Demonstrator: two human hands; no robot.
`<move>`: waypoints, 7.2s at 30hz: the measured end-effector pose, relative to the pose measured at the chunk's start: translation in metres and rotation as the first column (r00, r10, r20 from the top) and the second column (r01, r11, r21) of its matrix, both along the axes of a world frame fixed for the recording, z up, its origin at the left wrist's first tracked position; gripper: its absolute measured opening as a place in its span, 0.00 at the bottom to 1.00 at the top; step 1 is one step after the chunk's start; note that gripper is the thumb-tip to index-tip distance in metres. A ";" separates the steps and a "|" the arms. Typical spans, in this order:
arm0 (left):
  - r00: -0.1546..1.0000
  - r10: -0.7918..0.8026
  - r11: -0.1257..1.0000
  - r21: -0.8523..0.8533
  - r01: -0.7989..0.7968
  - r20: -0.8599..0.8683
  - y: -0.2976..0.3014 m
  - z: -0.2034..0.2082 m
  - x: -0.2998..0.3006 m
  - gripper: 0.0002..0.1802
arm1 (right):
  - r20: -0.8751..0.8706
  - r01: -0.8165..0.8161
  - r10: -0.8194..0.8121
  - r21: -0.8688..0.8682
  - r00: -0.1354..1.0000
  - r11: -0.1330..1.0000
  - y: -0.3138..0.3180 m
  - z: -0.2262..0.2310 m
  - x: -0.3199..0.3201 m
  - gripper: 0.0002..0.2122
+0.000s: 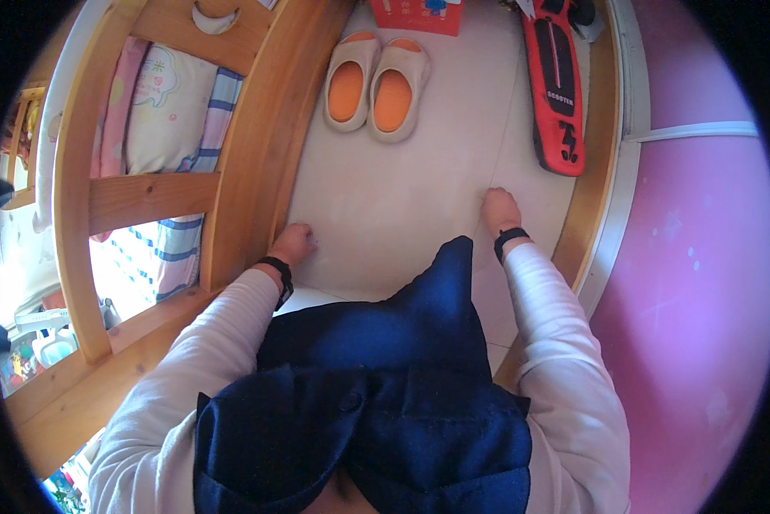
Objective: The person sweeps the floor of a bedroom using a broom and dustpan, gathering debris into the dustpan and then emptying it into a trash bin. The person also picks up a wet wipe from a package and uses it to wipe a wall socket.
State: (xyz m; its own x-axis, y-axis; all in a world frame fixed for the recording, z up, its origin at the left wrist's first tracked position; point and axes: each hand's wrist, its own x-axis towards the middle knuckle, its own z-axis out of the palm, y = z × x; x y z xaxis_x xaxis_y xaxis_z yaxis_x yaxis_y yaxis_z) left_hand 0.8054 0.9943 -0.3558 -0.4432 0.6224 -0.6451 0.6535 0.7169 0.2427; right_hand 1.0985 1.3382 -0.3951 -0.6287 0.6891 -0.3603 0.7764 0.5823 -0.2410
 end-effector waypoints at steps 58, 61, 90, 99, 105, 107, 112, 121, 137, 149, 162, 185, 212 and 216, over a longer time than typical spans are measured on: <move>0.984 0.170 0.809 0.564 -0.169 0.052 -0.332 0.665 0.073 0.05 | -0.291 0.192 -0.261 -0.245 0.920 0.950 -0.285 0.636 0.172 0.05; 0.878 0.478 0.726 0.559 -0.400 0.008 -0.432 0.677 0.098 0.05 | -0.276 0.059 -0.115 -0.205 0.954 0.977 -0.298 0.630 0.158 0.04; -0.803 0.596 -0.691 0.510 -0.513 -0.001 -0.886 0.608 0.671 0.07 | -0.309 -0.867 0.869 -0.201 -0.386 -0.456 -1.068 0.665 -0.154 0.05; -1.000 0.000 -0.884 0.468 0.009 0.020 -0.694 0.608 0.772 0.07 | -0.378 -0.310 0.402 -0.281 -0.834 -0.908 -1.281 0.669 0.012 0.05; -0.884 -0.466 -0.819 0.359 0.448 0.041 -0.559 0.623 0.746 0.06 | -0.417 0.022 0.073 -0.220 -0.906 -0.975 -1.359 0.651 0.127 0.06; -0.711 -0.682 -0.634 0.348 0.691 0.170 -0.527 0.629 0.718 0.05 | -0.457 0.156 -0.066 -0.162 -0.887 -0.974 -1.380 0.648 0.166 0.04; -0.672 -0.740 -0.611 0.409 0.678 0.008 -0.470 0.635 0.638 0.06 | -0.393 0.269 -0.275 0.071 -0.877 -0.961 -1.418 0.641 0.252 0.06; -0.425 -0.899 -0.437 0.313 0.843 -0.110 -0.418 0.619 0.505 0.07 | -0.222 0.452 -0.463 0.102 -0.858 -0.886 -1.411 0.624 0.280 0.07; -0.003 -0.928 -0.311 0.769 0.558 -0.373 -0.316 0.696 0.581 0.31 | -0.427 0.983 -0.891 0.024 -0.156 -0.183 -1.130 0.696 0.462 0.08; -0.353 -0.784 -0.540 0.280 0.794 -0.511 -0.283 0.694 0.707 0.29 | -0.586 0.947 -0.804 -0.305 -0.099 0.106 -0.831 0.794 0.528 0.26; -0.430 -0.882 -0.470 0.384 0.794 -0.190 -0.346 0.670 0.695 0.15 | 0.238 0.132 -0.914 -0.947 -0.328 -0.294 -0.822 0.791 0.548 0.13; 0.183 -0.979 0.152 0.269 0.951 -0.094 -0.470 0.716 0.572 0.18 | 0.092 0.107 -0.922 -0.993 0.377 -0.056 -0.820 0.774 0.474 0.06; 0.772 -0.456 0.816 0.138 0.561 -0.442 -0.477 0.704 0.200 0.26 | 0.149 0.587 -0.927 -0.805 0.345 0.089 -0.626 0.644 0.292 0.04; 0.910 0.164 0.900 0.435 0.020 -0.381 -0.504 0.684 0.184 0.50 | 0.175 0.524 -0.970 -0.850 0.170 -0.061 -0.590 0.574 0.265 0.04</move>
State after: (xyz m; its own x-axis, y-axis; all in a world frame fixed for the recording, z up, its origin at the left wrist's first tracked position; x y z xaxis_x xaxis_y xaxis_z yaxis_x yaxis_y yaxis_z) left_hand 0.9893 0.4901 0.3282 -0.6581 0.7480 -0.0863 0.7097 0.6545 0.2606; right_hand 1.3631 0.7483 0.1787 -0.0469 0.4824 -0.8747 0.2357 -0.8456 -0.4790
